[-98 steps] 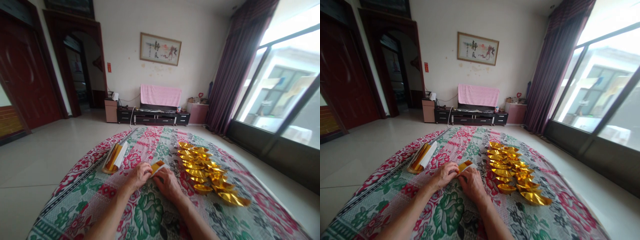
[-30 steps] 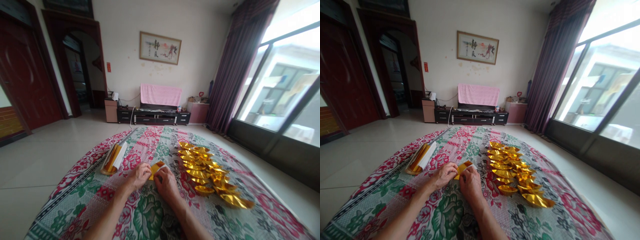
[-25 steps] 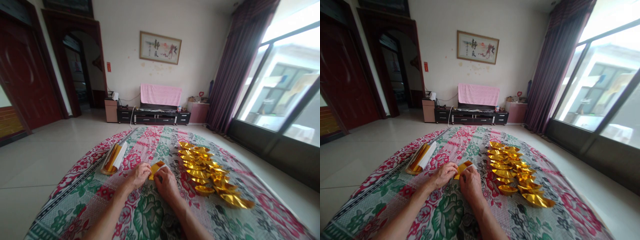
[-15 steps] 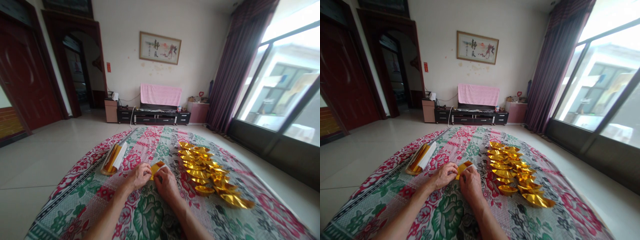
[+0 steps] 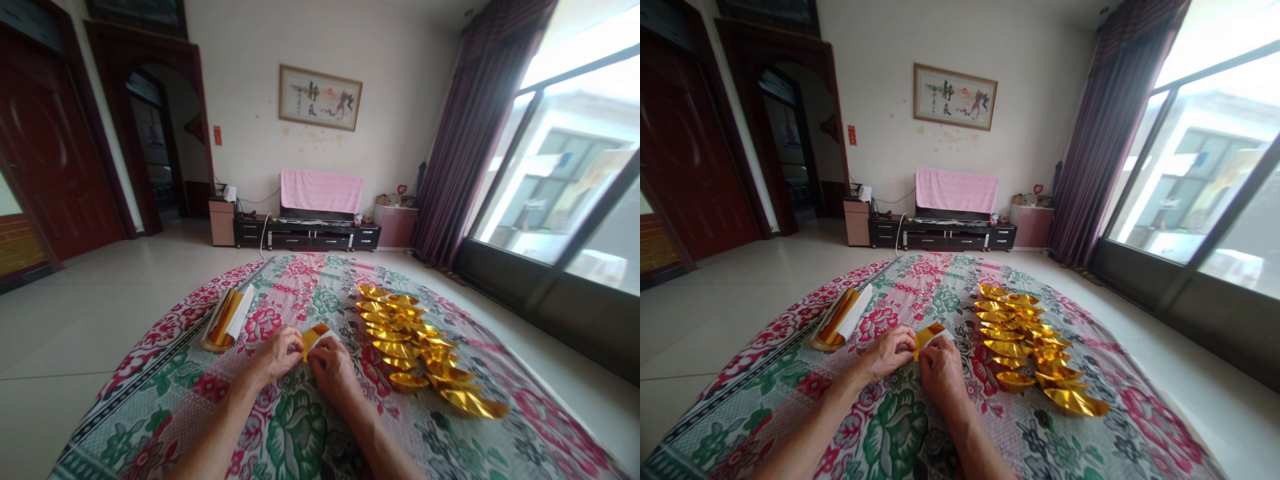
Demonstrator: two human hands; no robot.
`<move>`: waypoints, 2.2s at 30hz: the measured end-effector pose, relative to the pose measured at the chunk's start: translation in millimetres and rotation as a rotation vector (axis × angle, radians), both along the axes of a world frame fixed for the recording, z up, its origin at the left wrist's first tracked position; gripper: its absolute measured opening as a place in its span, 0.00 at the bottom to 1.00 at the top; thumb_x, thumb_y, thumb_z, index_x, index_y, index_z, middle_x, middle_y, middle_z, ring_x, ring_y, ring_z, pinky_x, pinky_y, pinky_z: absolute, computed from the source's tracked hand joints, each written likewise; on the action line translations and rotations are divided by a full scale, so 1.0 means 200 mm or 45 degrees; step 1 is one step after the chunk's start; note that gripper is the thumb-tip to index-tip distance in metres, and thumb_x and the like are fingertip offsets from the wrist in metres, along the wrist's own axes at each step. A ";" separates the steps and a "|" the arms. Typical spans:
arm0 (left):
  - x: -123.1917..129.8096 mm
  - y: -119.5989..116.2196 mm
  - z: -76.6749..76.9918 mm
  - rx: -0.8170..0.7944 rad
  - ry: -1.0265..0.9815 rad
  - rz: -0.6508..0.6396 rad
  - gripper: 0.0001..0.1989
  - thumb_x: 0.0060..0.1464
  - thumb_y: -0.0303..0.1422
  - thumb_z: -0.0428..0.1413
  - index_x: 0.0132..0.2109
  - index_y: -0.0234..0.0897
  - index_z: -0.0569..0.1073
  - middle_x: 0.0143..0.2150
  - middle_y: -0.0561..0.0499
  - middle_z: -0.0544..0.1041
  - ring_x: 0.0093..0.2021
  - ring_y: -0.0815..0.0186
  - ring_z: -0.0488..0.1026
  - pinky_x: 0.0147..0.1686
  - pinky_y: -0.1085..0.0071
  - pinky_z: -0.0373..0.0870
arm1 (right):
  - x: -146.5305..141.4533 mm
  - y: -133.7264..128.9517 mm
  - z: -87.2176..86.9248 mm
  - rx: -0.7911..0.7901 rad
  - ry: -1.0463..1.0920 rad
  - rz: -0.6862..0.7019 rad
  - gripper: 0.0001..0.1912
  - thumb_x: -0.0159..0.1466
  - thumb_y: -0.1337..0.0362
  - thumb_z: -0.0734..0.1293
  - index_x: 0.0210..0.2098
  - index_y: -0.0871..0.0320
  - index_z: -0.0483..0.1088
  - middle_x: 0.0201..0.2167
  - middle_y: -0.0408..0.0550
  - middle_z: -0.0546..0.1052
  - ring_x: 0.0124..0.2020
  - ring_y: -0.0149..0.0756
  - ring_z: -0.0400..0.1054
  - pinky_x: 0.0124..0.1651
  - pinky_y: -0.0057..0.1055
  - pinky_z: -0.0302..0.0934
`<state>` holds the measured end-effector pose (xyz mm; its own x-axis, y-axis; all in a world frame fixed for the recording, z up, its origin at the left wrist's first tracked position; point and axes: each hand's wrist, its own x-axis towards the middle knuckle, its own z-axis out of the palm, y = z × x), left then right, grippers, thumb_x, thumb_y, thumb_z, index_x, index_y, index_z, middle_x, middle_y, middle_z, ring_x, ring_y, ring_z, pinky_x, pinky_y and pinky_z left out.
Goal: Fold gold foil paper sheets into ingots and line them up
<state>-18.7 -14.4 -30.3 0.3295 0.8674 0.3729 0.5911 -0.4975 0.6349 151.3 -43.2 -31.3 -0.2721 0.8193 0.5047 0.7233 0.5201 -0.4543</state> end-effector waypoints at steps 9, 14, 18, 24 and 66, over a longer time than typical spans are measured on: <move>0.01 0.00 -0.01 0.016 0.022 0.019 0.06 0.42 0.23 0.54 0.29 0.37 0.74 0.39 0.49 0.73 0.42 0.65 0.69 0.47 0.68 0.64 | 0.00 0.00 0.00 -0.004 -0.003 -0.008 0.11 0.60 0.69 0.61 0.30 0.53 0.75 0.31 0.45 0.71 0.35 0.31 0.64 0.40 0.26 0.55; 0.00 0.01 -0.02 0.017 0.032 0.017 0.07 0.41 0.23 0.54 0.29 0.37 0.73 0.39 0.49 0.73 0.42 0.65 0.69 0.46 0.69 0.64 | -0.02 0.00 0.00 -0.022 0.006 -0.089 0.08 0.58 0.68 0.63 0.29 0.54 0.74 0.31 0.46 0.71 0.35 0.33 0.64 0.40 0.27 0.56; 0.00 0.01 -0.01 0.016 0.033 -0.006 0.06 0.43 0.24 0.54 0.29 0.37 0.73 0.38 0.49 0.73 0.41 0.65 0.69 0.45 0.70 0.65 | -0.04 0.00 0.01 -0.034 -0.012 -0.164 0.05 0.57 0.66 0.64 0.27 0.55 0.72 0.31 0.47 0.70 0.36 0.35 0.64 0.40 0.27 0.55; 0.00 0.00 0.00 0.012 0.037 -0.045 0.06 0.44 0.24 0.53 0.30 0.37 0.73 0.38 0.49 0.72 0.42 0.66 0.69 0.45 0.70 0.65 | -0.04 -0.01 0.01 -0.086 -0.045 -0.213 0.05 0.58 0.64 0.64 0.30 0.54 0.72 0.33 0.46 0.70 0.37 0.35 0.63 0.41 0.29 0.53; 0.00 0.00 -0.04 0.120 0.100 0.033 0.10 0.43 0.21 0.50 0.31 0.38 0.72 0.43 0.48 0.72 0.46 0.64 0.68 0.49 0.66 0.63 | 0.07 -0.05 0.03 0.016 -0.075 -0.216 0.07 0.59 0.69 0.60 0.33 0.55 0.69 0.39 0.46 0.71 0.43 0.36 0.62 0.46 0.31 0.52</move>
<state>-17.8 -14.0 -38.3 0.3392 0.8382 0.4271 0.6506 -0.5370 0.5370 164.7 -52.7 -25.5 -0.1601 0.8498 0.5022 0.8263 0.3937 -0.4028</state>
